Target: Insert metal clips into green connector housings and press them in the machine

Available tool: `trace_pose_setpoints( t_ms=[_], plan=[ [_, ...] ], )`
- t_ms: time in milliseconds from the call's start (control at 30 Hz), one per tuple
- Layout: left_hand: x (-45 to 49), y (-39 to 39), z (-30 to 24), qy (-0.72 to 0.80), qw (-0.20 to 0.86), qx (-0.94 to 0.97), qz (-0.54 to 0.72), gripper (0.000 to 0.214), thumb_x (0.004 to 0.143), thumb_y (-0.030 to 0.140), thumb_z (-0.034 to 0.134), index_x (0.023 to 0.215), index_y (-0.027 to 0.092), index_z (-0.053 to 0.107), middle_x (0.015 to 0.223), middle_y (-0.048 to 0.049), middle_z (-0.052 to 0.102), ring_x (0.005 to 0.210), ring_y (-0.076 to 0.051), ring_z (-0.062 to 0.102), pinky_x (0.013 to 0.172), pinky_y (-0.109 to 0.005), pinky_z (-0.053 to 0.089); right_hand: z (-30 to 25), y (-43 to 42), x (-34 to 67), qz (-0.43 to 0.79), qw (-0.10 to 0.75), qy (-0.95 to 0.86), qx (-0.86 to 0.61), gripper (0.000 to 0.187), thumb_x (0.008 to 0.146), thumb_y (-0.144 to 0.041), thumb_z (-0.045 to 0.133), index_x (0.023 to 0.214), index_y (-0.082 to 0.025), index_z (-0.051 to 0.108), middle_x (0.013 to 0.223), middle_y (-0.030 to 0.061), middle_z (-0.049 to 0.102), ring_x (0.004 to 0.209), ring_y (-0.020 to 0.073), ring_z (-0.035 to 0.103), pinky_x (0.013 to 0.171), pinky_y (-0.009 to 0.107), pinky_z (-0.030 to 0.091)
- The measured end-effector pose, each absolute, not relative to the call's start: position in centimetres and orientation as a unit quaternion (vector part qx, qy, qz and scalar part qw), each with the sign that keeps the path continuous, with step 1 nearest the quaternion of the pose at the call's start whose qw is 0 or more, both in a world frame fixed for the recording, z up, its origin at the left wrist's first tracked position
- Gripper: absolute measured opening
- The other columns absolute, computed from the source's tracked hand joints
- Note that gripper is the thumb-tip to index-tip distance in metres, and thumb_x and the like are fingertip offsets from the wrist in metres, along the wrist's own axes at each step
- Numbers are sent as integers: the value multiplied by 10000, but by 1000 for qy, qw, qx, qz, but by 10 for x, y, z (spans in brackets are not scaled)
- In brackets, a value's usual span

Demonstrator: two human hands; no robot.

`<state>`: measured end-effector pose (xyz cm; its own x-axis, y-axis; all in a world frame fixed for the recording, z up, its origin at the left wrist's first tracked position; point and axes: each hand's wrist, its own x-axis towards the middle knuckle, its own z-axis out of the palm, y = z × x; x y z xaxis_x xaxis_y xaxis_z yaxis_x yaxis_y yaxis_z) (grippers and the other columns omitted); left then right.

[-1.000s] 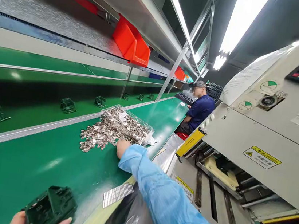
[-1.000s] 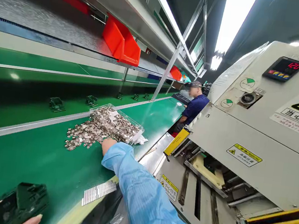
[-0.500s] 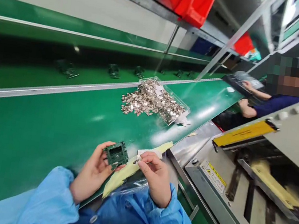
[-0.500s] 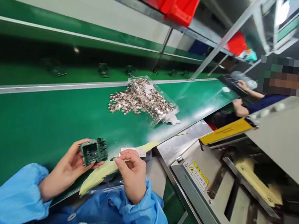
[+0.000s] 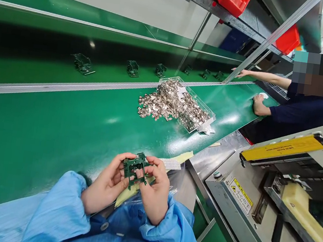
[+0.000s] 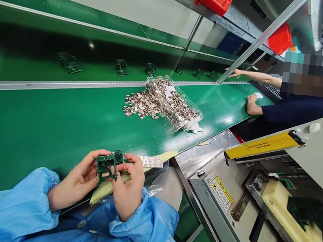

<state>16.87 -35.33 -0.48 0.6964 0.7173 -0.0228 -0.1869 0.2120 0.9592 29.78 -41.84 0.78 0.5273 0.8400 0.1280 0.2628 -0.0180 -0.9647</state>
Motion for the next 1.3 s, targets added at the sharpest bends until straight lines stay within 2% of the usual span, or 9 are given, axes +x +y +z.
trace_pose_setpoints(
  t_ms=[133, 267, 367, 500, 700, 1133, 1300],
  plan=[
    [170, -354, -6, 259, 730, 552, 309, 372, 881, 284, 572, 1212, 221, 413, 1142, -93, 586, 1032, -190, 623, 855, -256, 518, 9, -417, 295, 259, 577, -393, -667, 84, 775, -251, 681, 707, -208, 657, 1009, 80, 583, 936, 226, 567, 731, 322, 463],
    [171, -355, -7, 280, 705, 564, 327, 305, 881, 298, 563, 1154, 212, 460, 993, -52, 622, 844, -139, 623, 747, -214, 524, 10, -418, 293, 267, 574, -386, -671, 124, 777, -238, 672, 675, -197, 615, 965, 68, 582, 796, 185, 556, 639, 286, 450],
    [171, -356, -6, 299, 687, 571, 335, 280, 877, 304, 564, 1128, 215, 476, 917, -28, 626, 768, -122, 602, 679, -185, 509, 10, -419, 292, 331, 594, -357, -640, 113, 791, -235, 656, 713, -200, 582, 927, 48, 585, 743, 163, 556, 621, 268, 456],
    [171, -356, -3, 312, 677, 580, 329, 276, 875, 288, 564, 1126, 216, 477, 946, -30, 631, 789, -120, 616, 689, -178, 506, 10, -418, 291, 415, 645, -290, -573, 131, 764, -252, 694, 758, -215, 568, 783, 10, 586, 713, 160, 572, 593, 248, 473],
    [170, -358, -2, 324, 660, 591, 331, 262, 856, 268, 577, 1100, 211, 501, 944, -27, 631, 786, -123, 623, 707, -186, 511, 10, -416, 288, 435, 672, -230, -554, 212, 675, -258, 765, 676, -211, 559, 648, -12, 576, 604, 138, 527, 541, 231, 449],
    [173, -361, 4, 338, 686, 558, 324, 301, 808, 300, 633, 1070, 207, 519, 848, -12, 627, 708, -125, 608, 624, -181, 505, 13, -419, 284, 423, 681, -212, -560, 246, 637, -314, 790, 641, -220, 562, 684, 9, 606, 635, 162, 546, 568, 266, 473],
    [171, -363, 3, 341, 677, 566, 325, 276, 819, 289, 619, 1064, 215, 517, 820, 2, 610, 697, -115, 595, 627, -174, 507, 6, -421, 282, 417, 692, -204, -553, 231, 641, -262, 795, 634, -203, 572, 713, 9, 608, 673, 158, 559, 627, 265, 465]
  ],
)
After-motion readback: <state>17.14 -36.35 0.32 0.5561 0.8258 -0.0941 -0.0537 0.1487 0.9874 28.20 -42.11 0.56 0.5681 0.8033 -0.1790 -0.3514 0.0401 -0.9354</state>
